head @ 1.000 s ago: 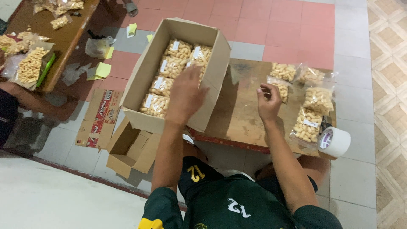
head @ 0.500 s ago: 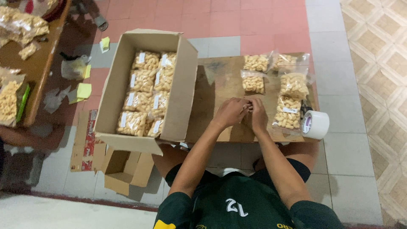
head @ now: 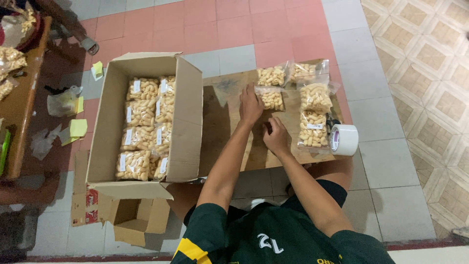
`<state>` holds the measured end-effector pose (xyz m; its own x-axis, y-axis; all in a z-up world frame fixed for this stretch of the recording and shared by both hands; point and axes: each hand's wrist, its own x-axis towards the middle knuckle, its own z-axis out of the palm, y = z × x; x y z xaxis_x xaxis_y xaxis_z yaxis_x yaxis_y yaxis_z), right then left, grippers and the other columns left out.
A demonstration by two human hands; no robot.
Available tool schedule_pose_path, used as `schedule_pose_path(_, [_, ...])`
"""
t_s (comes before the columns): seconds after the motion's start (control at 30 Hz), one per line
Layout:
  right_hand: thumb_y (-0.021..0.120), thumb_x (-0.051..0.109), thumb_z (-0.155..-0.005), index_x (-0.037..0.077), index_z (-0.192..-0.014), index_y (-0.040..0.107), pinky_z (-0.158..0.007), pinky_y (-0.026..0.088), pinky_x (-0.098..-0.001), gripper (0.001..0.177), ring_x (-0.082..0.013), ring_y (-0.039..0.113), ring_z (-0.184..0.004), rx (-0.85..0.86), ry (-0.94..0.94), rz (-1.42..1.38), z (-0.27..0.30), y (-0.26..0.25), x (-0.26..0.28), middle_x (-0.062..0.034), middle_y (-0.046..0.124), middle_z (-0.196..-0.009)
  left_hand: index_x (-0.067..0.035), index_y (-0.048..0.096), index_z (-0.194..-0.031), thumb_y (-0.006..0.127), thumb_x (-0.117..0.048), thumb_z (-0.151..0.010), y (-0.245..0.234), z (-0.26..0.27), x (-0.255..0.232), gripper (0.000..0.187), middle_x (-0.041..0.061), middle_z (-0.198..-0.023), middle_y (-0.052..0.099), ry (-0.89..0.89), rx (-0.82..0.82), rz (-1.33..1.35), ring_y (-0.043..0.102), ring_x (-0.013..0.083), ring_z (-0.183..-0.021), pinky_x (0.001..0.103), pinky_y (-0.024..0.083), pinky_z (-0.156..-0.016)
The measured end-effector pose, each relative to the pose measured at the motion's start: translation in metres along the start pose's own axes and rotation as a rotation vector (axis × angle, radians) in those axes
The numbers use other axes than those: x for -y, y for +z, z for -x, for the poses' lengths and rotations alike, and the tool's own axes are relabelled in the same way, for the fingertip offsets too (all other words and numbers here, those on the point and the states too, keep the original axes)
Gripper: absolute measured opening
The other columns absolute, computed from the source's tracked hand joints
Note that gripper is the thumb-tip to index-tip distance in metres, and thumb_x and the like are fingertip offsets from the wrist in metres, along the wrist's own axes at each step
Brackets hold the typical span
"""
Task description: Packing small plastic bags of snacks into a cardboard box for shipping.
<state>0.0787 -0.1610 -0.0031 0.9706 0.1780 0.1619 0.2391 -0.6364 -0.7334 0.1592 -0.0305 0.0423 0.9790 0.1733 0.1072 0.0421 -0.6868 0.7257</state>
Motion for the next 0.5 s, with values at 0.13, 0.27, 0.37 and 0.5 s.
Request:
schedule_pose_path(0.13, [0.056, 0.003, -0.090, 0.000, -0.111, 0.056, -0.086, 0.052, -0.0458, 0.021, -0.0357, 0.063, -0.103, -0.004, -0.001, -0.038, 0.003, -0.002, 0.005, -0.0166, 0.059, -0.105, -0.003, 0.042, -0.144, 0.053, 0.001, -0.092, -0.003, 0.002, -0.012, 0.053, 0.024, -0.143, 0.041, -0.026, 0.038, 0.032, 0.041, 0.0483, -0.134, 0.057, 0.047, -0.106])
schedule_pose_path(0.27, [0.054, 0.001, -0.090, -0.001, -0.110, 0.057, -0.080, 0.053, -0.0455, 0.021, -0.0369, 0.063, -0.097, -0.035, -0.031, -0.110, 0.001, -0.009, 0.011, -0.0177, 0.059, -0.101, -0.005, 0.054, -0.130, 0.054, -0.001, -0.093, 0.015, -0.006, 0.006, 0.037, 0.017, -0.127, 0.054, -0.047, -0.026, 0.082, 0.050, 0.0400, -0.124, 0.051, 0.046, -0.103])
schedule_pose_path(0.37, [0.056, 0.001, -0.089, -0.002, -0.106, 0.059, -0.075, 0.056, -0.0439, 0.017, -0.0381, 0.065, -0.093, -0.069, -0.050, -0.135, 0.002, -0.016, 0.021, -0.0195, 0.060, -0.098, -0.006, 0.063, -0.110, 0.055, -0.008, -0.096, 0.018, -0.004, 0.009, 0.016, 0.012, -0.105, 0.061, -0.001, -0.124, 0.054, 0.059, 0.0339, -0.108, 0.048, 0.049, -0.094])
schedule_pose_path(0.5, [0.056, 0.003, -0.089, -0.003, -0.105, 0.059, -0.072, 0.056, -0.0460, 0.017, -0.0387, 0.065, -0.091, -0.096, -0.050, -0.192, -0.001, -0.016, 0.020, -0.0205, 0.060, -0.096, -0.001, 0.057, -0.103, 0.045, -0.017, -0.103, 0.026, -0.005, 0.029, 0.020, 0.022, -0.096, 0.055, -0.008, -0.222, 0.299, 0.057, 0.0438, -0.099, 0.054, 0.045, -0.087])
